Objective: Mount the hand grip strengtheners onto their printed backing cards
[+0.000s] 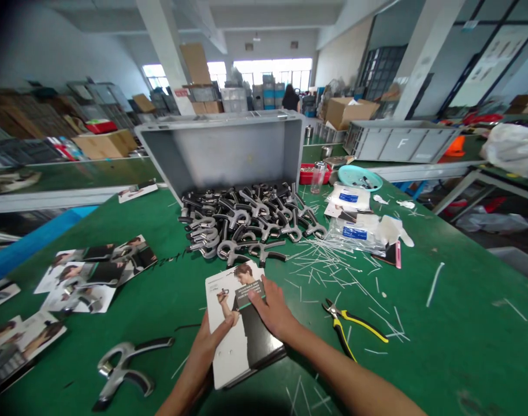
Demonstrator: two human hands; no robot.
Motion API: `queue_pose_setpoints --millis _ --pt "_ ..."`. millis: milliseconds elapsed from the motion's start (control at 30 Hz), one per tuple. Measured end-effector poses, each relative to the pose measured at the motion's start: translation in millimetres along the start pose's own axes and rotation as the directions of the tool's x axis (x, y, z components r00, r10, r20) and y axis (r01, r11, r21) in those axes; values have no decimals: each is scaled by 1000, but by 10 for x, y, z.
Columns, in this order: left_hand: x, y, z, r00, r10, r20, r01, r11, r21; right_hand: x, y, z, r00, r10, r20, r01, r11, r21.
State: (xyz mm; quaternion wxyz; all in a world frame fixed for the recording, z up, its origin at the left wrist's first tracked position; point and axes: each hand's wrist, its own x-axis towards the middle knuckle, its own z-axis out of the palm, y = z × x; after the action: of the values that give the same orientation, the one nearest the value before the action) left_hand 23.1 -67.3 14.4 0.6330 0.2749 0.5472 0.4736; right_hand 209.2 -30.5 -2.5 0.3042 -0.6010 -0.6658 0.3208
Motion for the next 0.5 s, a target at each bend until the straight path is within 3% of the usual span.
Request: queue_pose_setpoints --millis 133,300,433,500 --pt "-22 149 -20 997 -37 64 33 997 62 94 356 -553 984 -177 -15 171 965 -201" --pt "28 187 66 998 -33 -60 32 999 -12 387 917 -1234 976 -148 -157 74 913 -400" --pt "-28 206 294 987 36 -154 -18 993 118 486 1028 -1437 979 -112 -169 5 847 -532" --pt "-56 240 469 991 59 -118 -39 985 166 445 958 -1468 982 -100 -159 -14 808 -589"
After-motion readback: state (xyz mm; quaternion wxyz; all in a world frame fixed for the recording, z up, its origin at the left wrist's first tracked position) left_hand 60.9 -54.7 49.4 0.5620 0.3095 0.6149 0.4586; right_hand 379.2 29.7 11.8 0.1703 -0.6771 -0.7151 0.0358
